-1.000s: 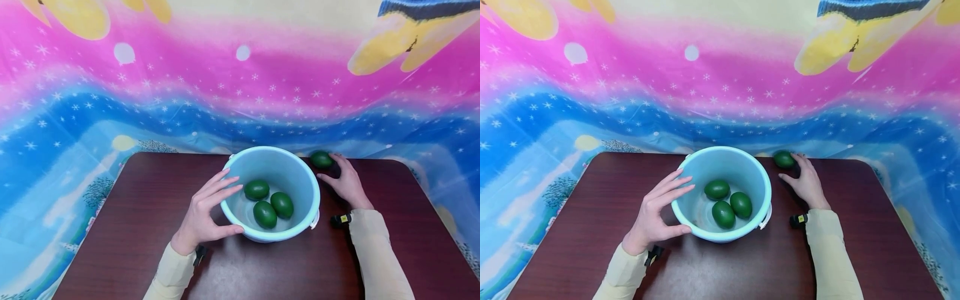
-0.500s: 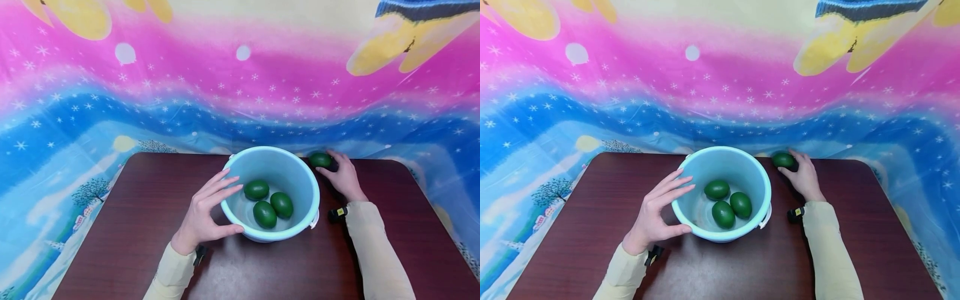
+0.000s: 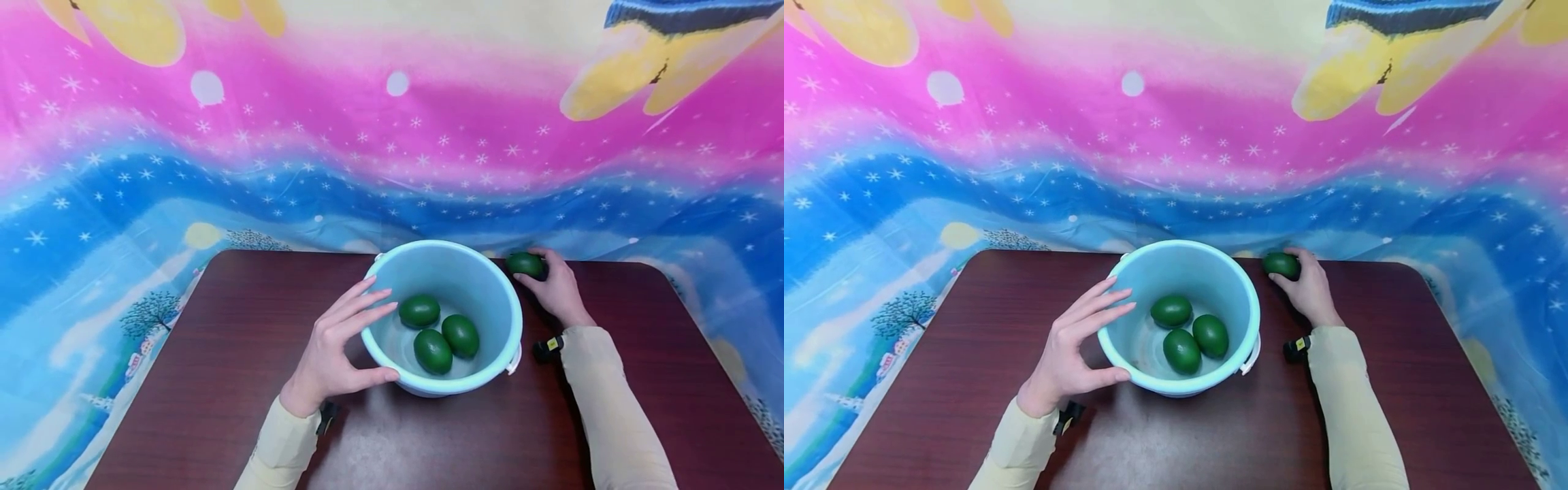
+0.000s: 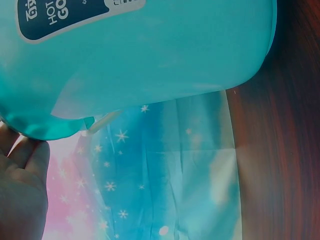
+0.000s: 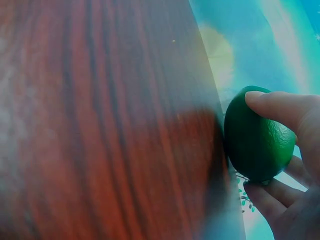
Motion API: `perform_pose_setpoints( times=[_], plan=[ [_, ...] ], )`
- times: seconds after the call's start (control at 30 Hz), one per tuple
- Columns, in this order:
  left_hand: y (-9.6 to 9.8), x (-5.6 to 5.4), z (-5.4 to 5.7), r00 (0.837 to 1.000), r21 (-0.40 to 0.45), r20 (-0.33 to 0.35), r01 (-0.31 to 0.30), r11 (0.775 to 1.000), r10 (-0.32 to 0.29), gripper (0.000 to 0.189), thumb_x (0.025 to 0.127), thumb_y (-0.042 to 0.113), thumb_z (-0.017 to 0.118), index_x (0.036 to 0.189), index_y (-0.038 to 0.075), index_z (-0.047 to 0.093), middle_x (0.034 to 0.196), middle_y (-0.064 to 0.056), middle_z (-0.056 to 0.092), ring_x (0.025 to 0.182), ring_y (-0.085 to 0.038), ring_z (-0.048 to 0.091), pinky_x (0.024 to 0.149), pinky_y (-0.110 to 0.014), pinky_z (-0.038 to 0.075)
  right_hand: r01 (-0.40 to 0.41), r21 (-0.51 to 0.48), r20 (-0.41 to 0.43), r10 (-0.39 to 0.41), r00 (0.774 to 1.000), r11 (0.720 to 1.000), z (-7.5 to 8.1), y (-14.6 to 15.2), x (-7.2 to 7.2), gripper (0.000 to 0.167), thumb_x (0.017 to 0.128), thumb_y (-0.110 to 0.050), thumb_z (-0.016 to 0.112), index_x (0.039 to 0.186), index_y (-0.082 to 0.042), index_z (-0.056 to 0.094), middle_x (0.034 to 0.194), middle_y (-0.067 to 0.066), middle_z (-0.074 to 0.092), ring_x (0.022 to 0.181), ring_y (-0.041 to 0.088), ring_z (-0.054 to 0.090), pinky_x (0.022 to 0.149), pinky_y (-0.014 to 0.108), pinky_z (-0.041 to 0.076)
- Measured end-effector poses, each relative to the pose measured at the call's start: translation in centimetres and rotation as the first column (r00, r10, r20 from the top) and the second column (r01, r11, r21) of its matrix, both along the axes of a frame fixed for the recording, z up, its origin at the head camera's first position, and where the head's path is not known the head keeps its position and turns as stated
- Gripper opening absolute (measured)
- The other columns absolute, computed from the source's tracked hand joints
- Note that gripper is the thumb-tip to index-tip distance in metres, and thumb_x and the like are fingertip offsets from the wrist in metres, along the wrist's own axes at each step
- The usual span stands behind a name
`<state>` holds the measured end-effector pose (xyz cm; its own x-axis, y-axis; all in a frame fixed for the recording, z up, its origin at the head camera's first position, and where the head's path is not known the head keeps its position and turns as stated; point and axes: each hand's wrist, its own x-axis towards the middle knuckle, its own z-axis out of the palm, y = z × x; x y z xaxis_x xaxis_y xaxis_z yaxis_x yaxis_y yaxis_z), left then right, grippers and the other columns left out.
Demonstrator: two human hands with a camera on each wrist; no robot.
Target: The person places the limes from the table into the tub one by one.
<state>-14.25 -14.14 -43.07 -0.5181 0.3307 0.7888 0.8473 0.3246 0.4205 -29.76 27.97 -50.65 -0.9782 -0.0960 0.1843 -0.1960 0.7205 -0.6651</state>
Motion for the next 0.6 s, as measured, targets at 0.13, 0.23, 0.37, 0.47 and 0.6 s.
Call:
perform_pose_setpoints(
  times=[0.13, 0.23, 0.37, 0.47, 0.6],
  plan=[
    [0.03, -0.03, 0.03, 1.000, 0.001, -0.001, 0.003, 1.000, -0.003, 0.074, 0.083, 0.061, 0.077, 0.129, 0.003, 0.069, 0.135, -0.011, 0.063, 0.132, -0.046, 0.049, 0.111, -0.052, 0.040, -0.001, 0.013, -0.007, 0.001, 1.000, 1.000, 0.02, -0.02, 0.12, 0.064, 0.097, -0.025, 0.074, 0.149, -0.002, 0.046, 0.150, 0.027, 0.039, 0.126, 0.049, 0.042, 0.100, 0.068, 0.039],
    [-0.02, -0.15, 0.05, 1.000, 0.001, -0.001, 0.005, 1.000, -0.005, 0.074, 0.083, 0.061, 0.077, 0.130, 0.004, 0.069, 0.135, -0.011, 0.063, 0.132, -0.046, 0.049, 0.111, -0.052, 0.040, 0.001, 0.011, -0.017, -0.001, 1.000, 1.000, -0.02, 0.01, 0.16, 0.063, 0.096, -0.024, 0.074, 0.149, -0.002, 0.048, 0.149, 0.027, 0.040, 0.126, 0.049, 0.043, 0.099, 0.068, 0.039],
    [-0.06, -0.28, 0.04, 1.000, 0.000, 0.000, 0.006, 1.000, -0.006, 0.074, 0.083, 0.061, 0.076, 0.130, 0.004, 0.069, 0.135, -0.011, 0.063, 0.132, -0.046, 0.049, 0.111, -0.052, 0.040, 0.008, 0.006, -0.037, -0.008, 0.999, 1.000, -0.05, 0.07, 0.28, 0.061, 0.096, -0.024, 0.075, 0.147, -0.003, 0.050, 0.146, 0.026, 0.043, 0.125, 0.048, 0.044, 0.099, 0.067, 0.040],
    [-0.10, -0.35, 0.02, 1.000, -0.001, 0.002, 0.004, 1.000, -0.004, 0.074, 0.083, 0.061, 0.076, 0.130, 0.005, 0.069, 0.136, -0.011, 0.063, 0.132, -0.045, 0.049, 0.111, -0.052, 0.040, 0.020, -0.003, -0.061, -0.020, 0.998, 1.000, 0.08, 0.08, 0.47, 0.060, 0.095, -0.023, 0.076, 0.146, -0.003, 0.052, 0.145, 0.025, 0.044, 0.124, 0.048, 0.045, 0.098, 0.067, 0.041],
    [-0.17, -0.45, 0.02, 1.000, -0.001, 0.007, 0.004, 1.000, -0.004, 0.074, 0.083, 0.062, 0.076, 0.131, 0.006, 0.069, 0.136, -0.011, 0.063, 0.133, -0.045, 0.049, 0.111, -0.052, 0.040, 0.034, -0.019, -0.098, -0.036, 0.995, 0.999, 0.43, -0.03, 0.84, 0.060, 0.093, -0.021, 0.078, 0.145, -0.003, 0.054, 0.143, 0.024, 0.047, 0.123, 0.047, 0.047, 0.098, 0.066, 0.042]
  ],
)
